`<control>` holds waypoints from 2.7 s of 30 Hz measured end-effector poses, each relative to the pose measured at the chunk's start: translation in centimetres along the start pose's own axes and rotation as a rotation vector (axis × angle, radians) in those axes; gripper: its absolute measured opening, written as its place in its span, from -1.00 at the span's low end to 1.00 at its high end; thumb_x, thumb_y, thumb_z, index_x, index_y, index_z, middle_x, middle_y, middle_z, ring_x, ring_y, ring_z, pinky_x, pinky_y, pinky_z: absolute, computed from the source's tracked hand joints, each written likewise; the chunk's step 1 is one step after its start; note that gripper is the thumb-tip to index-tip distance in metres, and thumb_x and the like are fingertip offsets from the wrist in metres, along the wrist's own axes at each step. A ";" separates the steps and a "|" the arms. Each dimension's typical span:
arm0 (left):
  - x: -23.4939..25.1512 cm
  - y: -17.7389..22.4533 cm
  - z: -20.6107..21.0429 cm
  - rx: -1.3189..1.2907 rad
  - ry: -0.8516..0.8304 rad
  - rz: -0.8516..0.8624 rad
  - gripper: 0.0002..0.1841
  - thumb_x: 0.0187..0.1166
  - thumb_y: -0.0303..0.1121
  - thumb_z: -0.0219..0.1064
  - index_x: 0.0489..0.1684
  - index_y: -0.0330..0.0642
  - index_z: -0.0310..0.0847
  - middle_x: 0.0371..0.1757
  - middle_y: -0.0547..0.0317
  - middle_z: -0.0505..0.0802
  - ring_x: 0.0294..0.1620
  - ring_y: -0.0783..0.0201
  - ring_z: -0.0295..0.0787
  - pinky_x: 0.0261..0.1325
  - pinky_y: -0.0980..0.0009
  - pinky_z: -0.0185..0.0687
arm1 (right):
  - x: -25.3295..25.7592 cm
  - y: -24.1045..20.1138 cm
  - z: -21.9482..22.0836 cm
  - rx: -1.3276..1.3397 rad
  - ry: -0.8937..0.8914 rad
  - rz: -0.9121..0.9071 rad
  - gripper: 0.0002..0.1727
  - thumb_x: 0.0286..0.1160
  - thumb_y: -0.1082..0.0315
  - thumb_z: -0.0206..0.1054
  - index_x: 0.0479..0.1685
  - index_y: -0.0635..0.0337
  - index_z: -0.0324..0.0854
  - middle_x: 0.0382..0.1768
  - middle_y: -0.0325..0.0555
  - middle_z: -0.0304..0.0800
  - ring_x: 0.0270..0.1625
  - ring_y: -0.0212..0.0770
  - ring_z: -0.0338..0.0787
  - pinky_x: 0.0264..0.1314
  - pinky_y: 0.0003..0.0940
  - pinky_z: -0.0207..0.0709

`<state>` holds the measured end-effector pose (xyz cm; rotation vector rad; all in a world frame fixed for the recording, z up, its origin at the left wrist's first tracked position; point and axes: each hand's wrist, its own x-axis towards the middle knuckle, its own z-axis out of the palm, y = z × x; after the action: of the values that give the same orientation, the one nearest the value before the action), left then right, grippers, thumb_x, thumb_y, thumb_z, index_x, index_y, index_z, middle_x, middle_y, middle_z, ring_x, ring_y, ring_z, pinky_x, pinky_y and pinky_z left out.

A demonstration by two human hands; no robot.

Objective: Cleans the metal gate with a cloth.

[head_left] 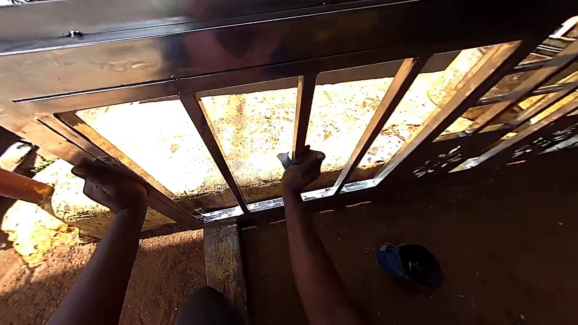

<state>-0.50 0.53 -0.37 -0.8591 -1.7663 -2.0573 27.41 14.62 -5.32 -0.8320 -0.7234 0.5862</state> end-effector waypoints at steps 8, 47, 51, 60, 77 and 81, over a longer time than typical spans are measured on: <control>0.2 0.4 0.5 0.076 0.022 -0.001 -0.37 0.82 0.14 -0.39 -0.11 -0.21 0.46 -0.37 0.43 0.54 -0.31 0.65 0.55 -0.04 0.53 0.52 | -3.6 10.2 -8.9 -0.541 -0.115 0.225 -0.36 0.87 0.12 -0.21 -0.57 0.32 0.52 -0.70 -0.14 0.43 -0.53 -0.19 0.57 -0.33 -0.11 0.53; -0.4 0.8 0.6 0.058 0.038 0.031 -0.36 0.87 0.09 -0.35 -0.20 -0.25 0.51 -0.42 0.43 0.61 -0.30 0.66 0.63 -0.02 0.52 0.60 | 4.7 -3.2 -0.5 -0.306 -0.521 -0.430 -0.55 0.81 0.15 0.07 0.10 0.43 0.65 -0.17 0.06 0.78 -0.05 -0.11 0.76 0.13 -0.15 0.64; 0.1 1.1 0.8 0.169 0.033 -0.044 -0.20 0.78 0.25 -0.39 -0.06 -0.35 0.59 -0.37 0.25 0.68 -0.27 0.53 0.65 -0.01 0.39 0.61 | 5.1 -5.0 1.4 -0.207 -0.495 -0.408 -0.65 0.67 0.31 0.22 0.27 0.35 0.63 -0.09 -0.04 0.81 -0.12 -0.28 0.78 -0.02 -0.33 0.71; -0.2 0.4 0.9 0.219 0.016 0.001 -0.12 0.76 0.30 -0.48 -0.31 -0.39 0.52 -0.56 0.12 0.58 -0.49 0.33 0.58 -0.28 0.24 0.57 | 7.0 -10.2 6.2 -0.100 -0.376 -0.499 -0.73 0.60 0.45 0.31 0.13 0.49 0.63 -0.22 -0.06 0.86 -0.26 -0.44 0.85 -0.11 -0.46 0.79; -0.6 0.7 0.3 0.260 -0.013 0.001 -0.06 0.78 0.29 -0.52 -0.26 -0.47 0.57 -0.46 -0.20 0.71 -0.37 0.01 0.73 -0.21 -0.04 0.59 | 6.7 -8.7 3.7 -0.339 -0.384 -0.635 -0.53 0.44 0.33 0.41 0.18 0.48 0.40 -0.30 -0.01 0.75 -0.39 -0.39 0.78 -0.28 -0.43 0.73; -0.5 1.1 0.2 0.285 -0.041 0.000 -0.06 0.78 0.25 -0.57 -0.26 -0.47 0.57 -0.45 -0.25 0.72 -0.36 -0.10 0.74 -0.23 -0.14 0.56 | 7.5 -10.2 4.9 -0.330 -0.340 -0.669 -0.55 0.40 0.35 0.49 0.09 0.49 0.44 -0.33 0.01 0.76 -0.36 -0.39 0.82 -0.22 -0.46 0.75</control>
<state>0.57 0.45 0.20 -0.8185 -2.0165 -1.7407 30.17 16.58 7.82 -0.7352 -1.3633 -0.0051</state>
